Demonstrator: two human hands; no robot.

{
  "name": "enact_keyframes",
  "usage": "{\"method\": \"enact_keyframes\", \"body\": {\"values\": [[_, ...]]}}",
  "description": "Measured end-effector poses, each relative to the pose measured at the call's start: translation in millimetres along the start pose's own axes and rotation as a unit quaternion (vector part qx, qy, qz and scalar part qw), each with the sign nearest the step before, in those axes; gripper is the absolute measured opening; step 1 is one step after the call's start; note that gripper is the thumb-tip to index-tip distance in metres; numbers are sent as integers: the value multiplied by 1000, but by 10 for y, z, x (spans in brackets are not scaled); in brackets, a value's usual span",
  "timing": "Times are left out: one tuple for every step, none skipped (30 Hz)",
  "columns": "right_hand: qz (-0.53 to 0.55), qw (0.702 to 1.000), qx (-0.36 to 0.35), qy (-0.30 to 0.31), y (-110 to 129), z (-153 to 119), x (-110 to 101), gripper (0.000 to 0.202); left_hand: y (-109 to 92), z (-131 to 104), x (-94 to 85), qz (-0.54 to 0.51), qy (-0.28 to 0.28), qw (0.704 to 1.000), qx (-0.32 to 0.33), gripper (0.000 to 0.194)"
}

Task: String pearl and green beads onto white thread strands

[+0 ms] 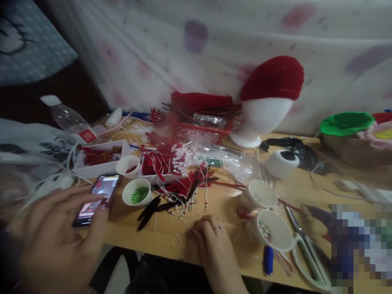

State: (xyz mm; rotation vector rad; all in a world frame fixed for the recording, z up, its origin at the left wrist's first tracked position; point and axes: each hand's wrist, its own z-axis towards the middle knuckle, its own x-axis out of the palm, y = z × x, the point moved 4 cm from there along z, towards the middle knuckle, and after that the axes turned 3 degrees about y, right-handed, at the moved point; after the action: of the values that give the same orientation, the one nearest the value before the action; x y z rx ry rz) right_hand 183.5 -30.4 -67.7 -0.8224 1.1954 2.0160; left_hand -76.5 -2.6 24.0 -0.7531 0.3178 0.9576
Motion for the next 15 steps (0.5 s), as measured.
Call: {"method": "enact_keyframes", "body": {"values": [[-4, 1000, -5, -10, -21, -1, -25, 20, -38, 78, 28, 25, -14, 1000, 1, 19], [-10, 1000, -10, -20, -45, -4, -48, 18, -57, 158, 48, 48, -25, 998, 5, 16], [-18, 999, -12, -29, -75, -10, -68, 17, -54, 241, 63, 66, -29, 997, 10, 13], [-24, 999, -12, -33, -107, -19, -82, 15, -31, 329, 78, 75, -21, 997, 15, 12], [-29, 999, -12, -35, -139, -29, -91, 13, 9, 426, 92, 83, -5, 996, 16, 12], [-31, 999, -13, -34, -168, -41, -95, 12, 62, 532, 114, 91, 22, 996, 13, 14], [-30, 999, -15, -32, -191, -53, -95, 10, 120, 650, 150, 98, 57, 993, 6, 17], [-28, 999, -18, -34, -207, -64, -93, 9, 182, 776, 202, 103, 94, 990, -4, 19], [-25, 999, -23, -37, -216, -73, -91, 8, 238, 909, 277, 95, 134, 986, -14, 20], [-21, 998, -30, -41, -216, -79, -88, 9, 288, 1044, 371, 78, 166, 983, -24, 20], [-17, 998, -35, -46, -212, -81, -85, 10, 324, 1174, 489, 37, 197, 979, -28, 20], [-12, 998, -42, -50, -202, -80, -82, 12, 340, 1287, 639, -26, 243, 969, -23, 18], [-6, 997, -49, -53, -189, -76, -81, 14, 348, 1388, 785, -62, 267, 962, -14, 14], [3, 997, -57, -56, -172, -71, -83, 15, 350, 1467, 929, -88, 284, 955, -5, 10], [14, 996, -64, -59, -155, -66, -87, 16, 345, 1524, 1065, -113, 296, 949, 4, 10]]}}
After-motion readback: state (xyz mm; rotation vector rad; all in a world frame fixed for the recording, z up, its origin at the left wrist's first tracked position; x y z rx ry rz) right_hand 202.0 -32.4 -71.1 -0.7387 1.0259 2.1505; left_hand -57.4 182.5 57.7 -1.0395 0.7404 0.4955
